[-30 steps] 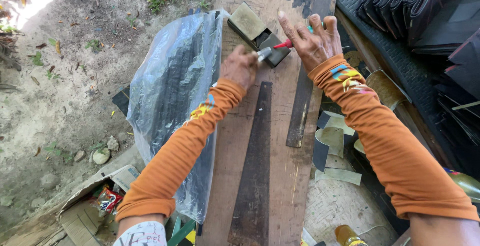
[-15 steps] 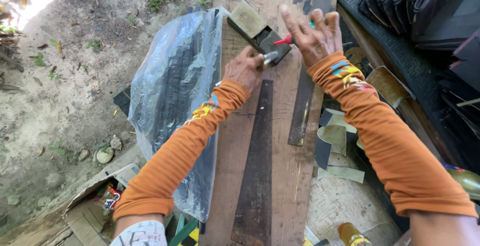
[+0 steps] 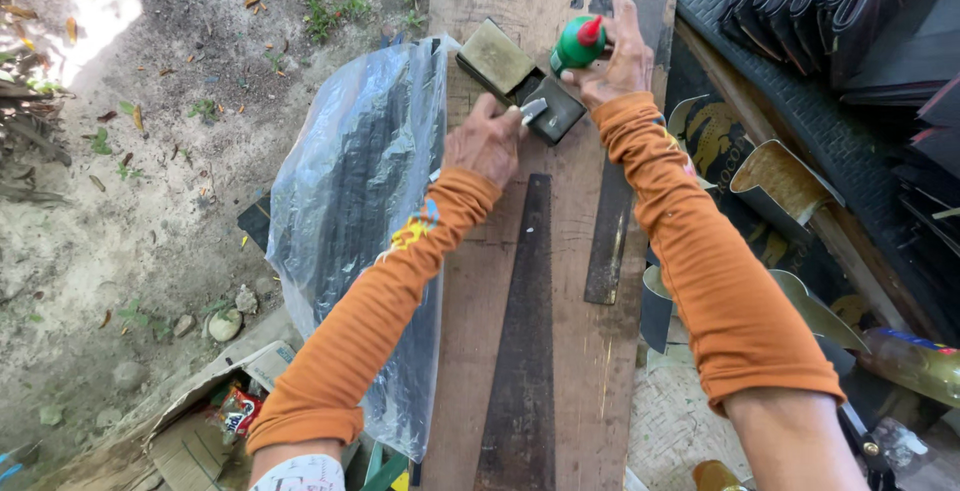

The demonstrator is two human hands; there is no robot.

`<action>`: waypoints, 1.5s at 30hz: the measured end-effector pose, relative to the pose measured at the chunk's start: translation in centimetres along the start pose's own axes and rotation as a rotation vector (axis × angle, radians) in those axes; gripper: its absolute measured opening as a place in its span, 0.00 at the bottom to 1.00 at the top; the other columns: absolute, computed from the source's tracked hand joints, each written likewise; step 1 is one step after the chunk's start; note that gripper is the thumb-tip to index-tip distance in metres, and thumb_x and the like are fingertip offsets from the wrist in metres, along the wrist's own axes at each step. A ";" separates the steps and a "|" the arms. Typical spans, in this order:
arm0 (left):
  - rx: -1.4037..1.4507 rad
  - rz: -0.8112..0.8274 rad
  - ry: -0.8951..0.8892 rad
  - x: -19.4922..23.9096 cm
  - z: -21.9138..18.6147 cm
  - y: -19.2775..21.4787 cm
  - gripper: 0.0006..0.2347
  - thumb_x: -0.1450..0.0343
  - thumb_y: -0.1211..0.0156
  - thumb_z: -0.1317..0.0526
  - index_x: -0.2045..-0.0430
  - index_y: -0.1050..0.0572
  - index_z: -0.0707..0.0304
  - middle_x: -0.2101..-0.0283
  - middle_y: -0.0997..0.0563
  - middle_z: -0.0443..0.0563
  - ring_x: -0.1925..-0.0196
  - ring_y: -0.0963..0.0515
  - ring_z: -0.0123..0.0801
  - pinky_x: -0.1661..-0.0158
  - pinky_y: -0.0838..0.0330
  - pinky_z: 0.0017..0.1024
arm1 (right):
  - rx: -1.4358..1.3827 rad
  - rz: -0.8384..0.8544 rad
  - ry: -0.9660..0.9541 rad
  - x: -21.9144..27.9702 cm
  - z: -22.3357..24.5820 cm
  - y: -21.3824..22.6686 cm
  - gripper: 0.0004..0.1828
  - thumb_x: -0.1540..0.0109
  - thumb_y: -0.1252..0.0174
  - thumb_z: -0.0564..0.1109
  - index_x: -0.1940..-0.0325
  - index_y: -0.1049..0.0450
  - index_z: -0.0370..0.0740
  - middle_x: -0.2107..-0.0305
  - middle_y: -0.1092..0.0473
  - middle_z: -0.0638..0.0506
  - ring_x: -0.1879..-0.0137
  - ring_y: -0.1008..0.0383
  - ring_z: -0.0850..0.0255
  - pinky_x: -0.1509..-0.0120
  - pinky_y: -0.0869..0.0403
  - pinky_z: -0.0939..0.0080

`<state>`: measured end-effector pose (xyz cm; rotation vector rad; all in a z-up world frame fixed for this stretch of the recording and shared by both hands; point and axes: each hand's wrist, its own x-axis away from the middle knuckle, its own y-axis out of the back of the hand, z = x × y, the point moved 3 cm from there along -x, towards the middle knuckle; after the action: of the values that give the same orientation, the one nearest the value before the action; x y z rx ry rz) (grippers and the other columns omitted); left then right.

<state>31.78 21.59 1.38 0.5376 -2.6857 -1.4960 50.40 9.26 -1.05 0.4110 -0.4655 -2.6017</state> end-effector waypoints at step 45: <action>-0.034 -0.026 0.059 0.8 -0.9 -1.6 0.04 0.25 0.43 0.61 0.61 0.25 0.59 0.63 0.28 0.54 0.74 0.20 0.44 0.76 0.24 0.38 | 0.178 -0.227 -0.050 11.7 2.0 -0.4 0.58 0.55 0.20 0.47 0.26 0.42 0.39 0.50 0.22 0.47 0.64 0.30 0.56 0.55 0.26 0.61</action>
<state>31.65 19.82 0.45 0.6082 -2.6142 -1.5041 39.61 4.42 -1.75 0.4844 -0.7086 -2.8044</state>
